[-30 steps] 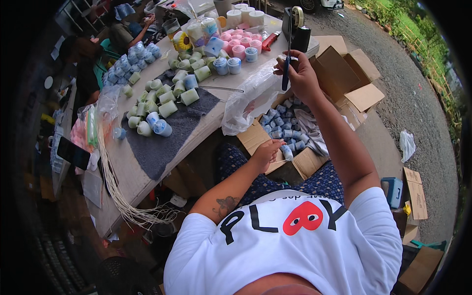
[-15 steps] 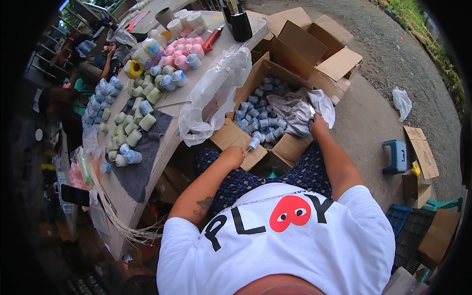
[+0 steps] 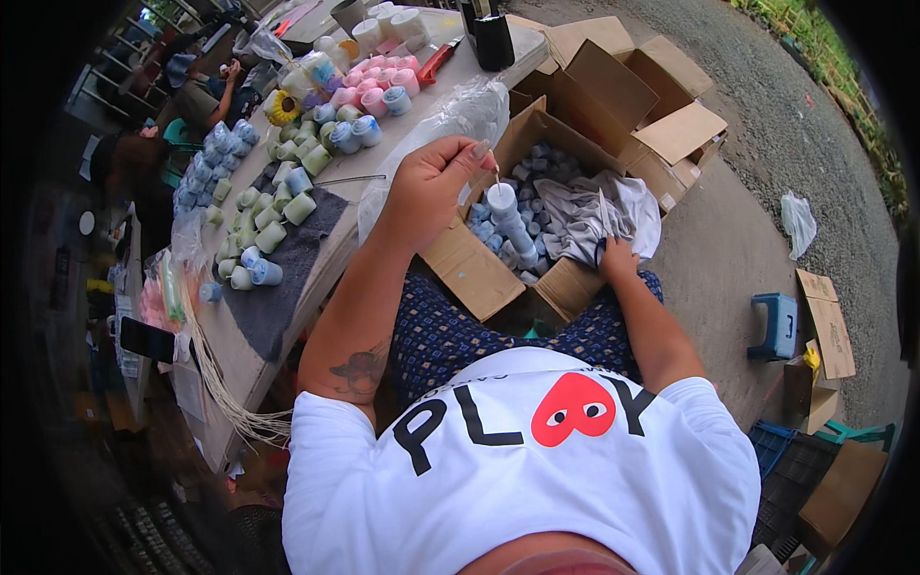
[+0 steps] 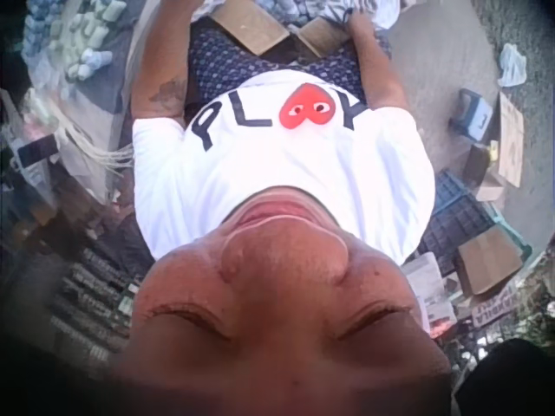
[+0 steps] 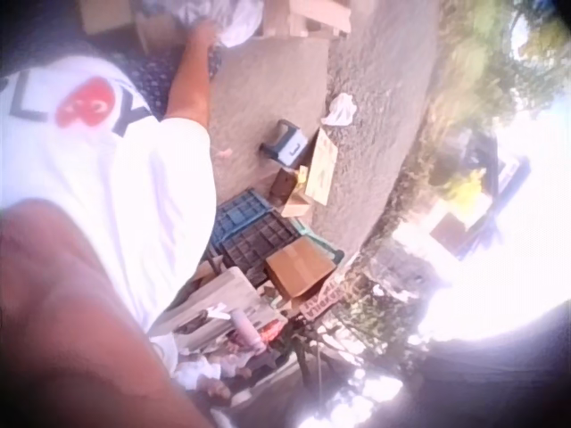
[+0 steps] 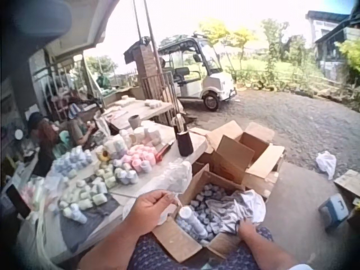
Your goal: The person sits at a table outdoors and repeatedly picks up small cylindrical candles, inserts a wick, and trims the excess with scissors. They place finished candles into a cardboard box and continue the process with multiple units.
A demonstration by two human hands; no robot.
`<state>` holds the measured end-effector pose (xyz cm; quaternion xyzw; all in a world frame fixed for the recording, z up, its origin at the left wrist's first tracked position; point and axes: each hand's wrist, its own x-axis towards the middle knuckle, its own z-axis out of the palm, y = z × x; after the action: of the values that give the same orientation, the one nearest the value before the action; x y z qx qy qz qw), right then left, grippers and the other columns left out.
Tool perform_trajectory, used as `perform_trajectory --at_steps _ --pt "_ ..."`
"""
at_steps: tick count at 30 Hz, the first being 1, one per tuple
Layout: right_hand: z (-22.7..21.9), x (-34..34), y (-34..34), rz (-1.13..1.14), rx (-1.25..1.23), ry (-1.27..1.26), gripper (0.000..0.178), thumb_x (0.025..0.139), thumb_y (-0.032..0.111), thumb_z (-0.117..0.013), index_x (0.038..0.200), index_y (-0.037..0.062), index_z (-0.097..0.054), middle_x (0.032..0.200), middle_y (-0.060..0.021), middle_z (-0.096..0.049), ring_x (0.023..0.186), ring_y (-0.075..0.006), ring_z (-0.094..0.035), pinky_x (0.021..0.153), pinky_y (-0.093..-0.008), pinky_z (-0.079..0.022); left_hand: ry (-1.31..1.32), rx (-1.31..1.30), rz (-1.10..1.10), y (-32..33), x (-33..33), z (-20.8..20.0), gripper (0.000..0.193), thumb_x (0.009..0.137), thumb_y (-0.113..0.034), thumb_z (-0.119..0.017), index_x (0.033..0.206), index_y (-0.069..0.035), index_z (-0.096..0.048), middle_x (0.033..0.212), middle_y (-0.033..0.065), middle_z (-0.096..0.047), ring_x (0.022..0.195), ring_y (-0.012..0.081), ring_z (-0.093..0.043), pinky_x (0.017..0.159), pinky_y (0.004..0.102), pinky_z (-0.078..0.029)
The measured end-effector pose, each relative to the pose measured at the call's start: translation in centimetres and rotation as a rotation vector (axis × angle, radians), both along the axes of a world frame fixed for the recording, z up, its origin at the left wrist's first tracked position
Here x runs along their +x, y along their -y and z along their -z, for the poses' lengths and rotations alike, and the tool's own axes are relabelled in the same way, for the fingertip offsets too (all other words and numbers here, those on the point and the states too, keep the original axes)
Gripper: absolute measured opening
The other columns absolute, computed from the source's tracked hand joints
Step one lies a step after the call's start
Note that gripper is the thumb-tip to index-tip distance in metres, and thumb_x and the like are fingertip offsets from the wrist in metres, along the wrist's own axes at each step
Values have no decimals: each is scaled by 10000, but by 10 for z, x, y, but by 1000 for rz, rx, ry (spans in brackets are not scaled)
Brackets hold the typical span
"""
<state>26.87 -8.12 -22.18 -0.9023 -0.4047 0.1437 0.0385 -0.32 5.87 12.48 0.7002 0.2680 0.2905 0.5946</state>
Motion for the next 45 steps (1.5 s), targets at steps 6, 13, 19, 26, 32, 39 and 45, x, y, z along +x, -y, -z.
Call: perform_trajectory --at_steps 6,13,19,26,32,39,45 --pt "-128 -40 -34 -205 665 -670 351 887 188 -573 1200 32 -547 1123 -101 -597 1094 -221 -540 914 -345 -420 -180 52 86 -5 -6 26 203 924 -218 -558 875 -43 -649 702 -56 -549 599 4 -423 534 167 -345" --pt "-268 -112 -33 -446 806 -1632 286 963 224 -484 1157 40 -583 902 -8 -601 855 -85 -554 803 -255 -460 -153 394 71 6 6 15 172 863 -176 -609 877 -9 -652 799 101 -642 733 194 -598 670 294 -459" --pt "-268 -102 -27 -315 775 -1150 224 931 223 -551 1039 42 -626 796 21 -583 661 -35 -467 630 -198 -431 -322 655 107 -9 -15 34 145 835 -133 -638 888 0 -660 798 92 -633 725 162 -569 653 286 -449" --pt "-288 -105 -41 -446 531 -1051 209 910 206 -587 1020 37 -639 776 34 -600 655 -33 -485 584 -191 -407 -79 729 -15 4 -19 43 106 804 -123 -665 855 -30 -672 811 87 -642 730 220 -574 696 312 -444" --pt "-299 -113 -39 -421 695 -1202 232 913 228 -583 1005 24 -644 734 34 -583 605 -33 -460 549 -190 -387 -4 682 -93 -9 -22 56 107 795 -155 -683 862 -72 -688 811 56 -663 762 204 -584 778 315 -437" --pt "-290 -103 -9 -352 746 -1178 235 889 224 -619 973 7 -654 762 25 -609 603 -27 -467 546 -186 -395 54 15 74 -4 -38 95 115 858 -111 -643 902 -6 -659 820 20 -639 743 73 -553 706 205 -444" --pt "-323 -108 -23 -430 741 -1006 212 901 190 -601 963 -9 -642 803 7 -629 706 -34 -515 631 -202 -434 111 -57 239 3 -9 64 202 886 -198 -612 921 0 -637 827 30 -630 802 85 -560 753 213 -441"
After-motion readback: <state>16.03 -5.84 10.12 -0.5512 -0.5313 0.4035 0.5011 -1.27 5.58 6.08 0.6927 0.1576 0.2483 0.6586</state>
